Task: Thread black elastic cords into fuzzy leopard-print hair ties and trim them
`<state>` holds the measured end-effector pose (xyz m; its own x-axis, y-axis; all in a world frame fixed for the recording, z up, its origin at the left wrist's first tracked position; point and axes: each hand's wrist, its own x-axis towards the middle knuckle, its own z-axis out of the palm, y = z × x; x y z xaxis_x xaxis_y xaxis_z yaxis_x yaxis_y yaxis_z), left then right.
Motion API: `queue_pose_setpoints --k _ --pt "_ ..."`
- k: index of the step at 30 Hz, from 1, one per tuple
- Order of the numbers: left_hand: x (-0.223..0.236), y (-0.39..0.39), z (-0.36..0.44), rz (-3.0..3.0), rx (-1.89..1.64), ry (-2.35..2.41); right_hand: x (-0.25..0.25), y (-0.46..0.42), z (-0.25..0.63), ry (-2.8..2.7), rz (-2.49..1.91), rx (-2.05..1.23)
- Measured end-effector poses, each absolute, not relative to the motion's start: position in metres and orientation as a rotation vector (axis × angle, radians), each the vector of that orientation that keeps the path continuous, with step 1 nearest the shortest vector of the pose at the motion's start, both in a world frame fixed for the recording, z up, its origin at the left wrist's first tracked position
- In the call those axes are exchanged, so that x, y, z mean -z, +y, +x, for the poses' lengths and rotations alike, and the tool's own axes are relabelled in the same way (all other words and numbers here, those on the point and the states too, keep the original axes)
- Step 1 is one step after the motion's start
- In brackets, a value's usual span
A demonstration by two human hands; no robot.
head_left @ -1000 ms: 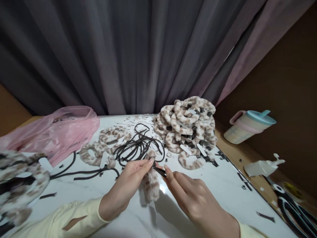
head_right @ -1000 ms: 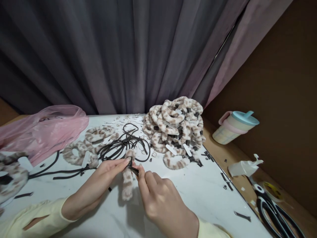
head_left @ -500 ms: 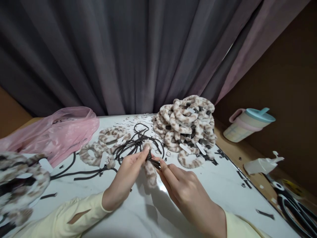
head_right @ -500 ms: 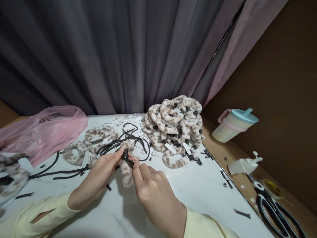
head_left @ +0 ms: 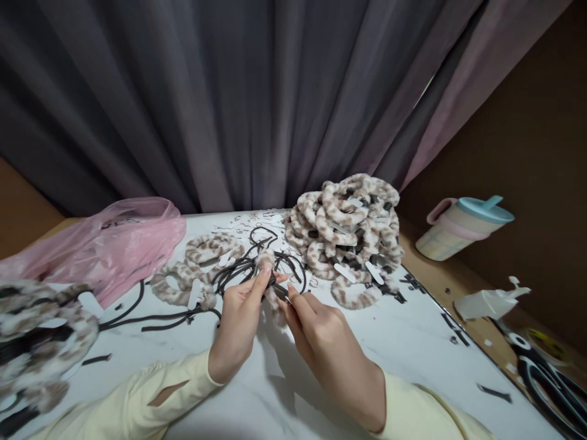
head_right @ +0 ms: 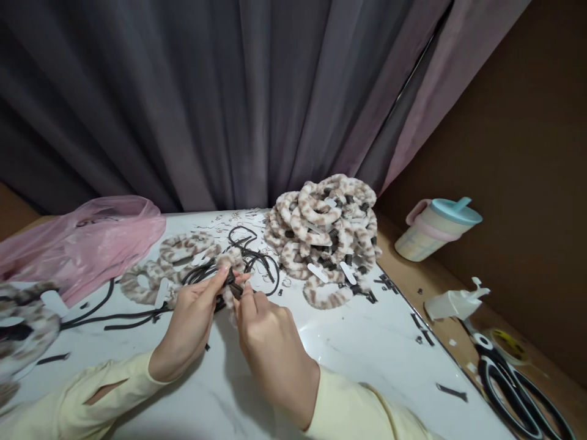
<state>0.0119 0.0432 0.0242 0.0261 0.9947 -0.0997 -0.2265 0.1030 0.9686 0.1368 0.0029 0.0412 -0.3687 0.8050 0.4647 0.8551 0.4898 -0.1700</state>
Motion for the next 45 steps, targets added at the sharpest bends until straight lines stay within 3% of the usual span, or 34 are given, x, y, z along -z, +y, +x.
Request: queue_pose_setpoints --k 16,31,45 --pt "-0.026 0.051 0.006 1.2 -1.13 1.035 -0.042 0.011 0.143 -2.112 -1.327 -0.099" --pt "-0.05 0.053 0.0 0.924 -1.106 0.803 -0.075 0.009 0.157 -1.961 -1.221 -0.207" --pt "-0.057 0.051 -0.004 0.897 -1.07 0.781 -0.069 0.011 0.152 -1.863 -1.203 -0.429"
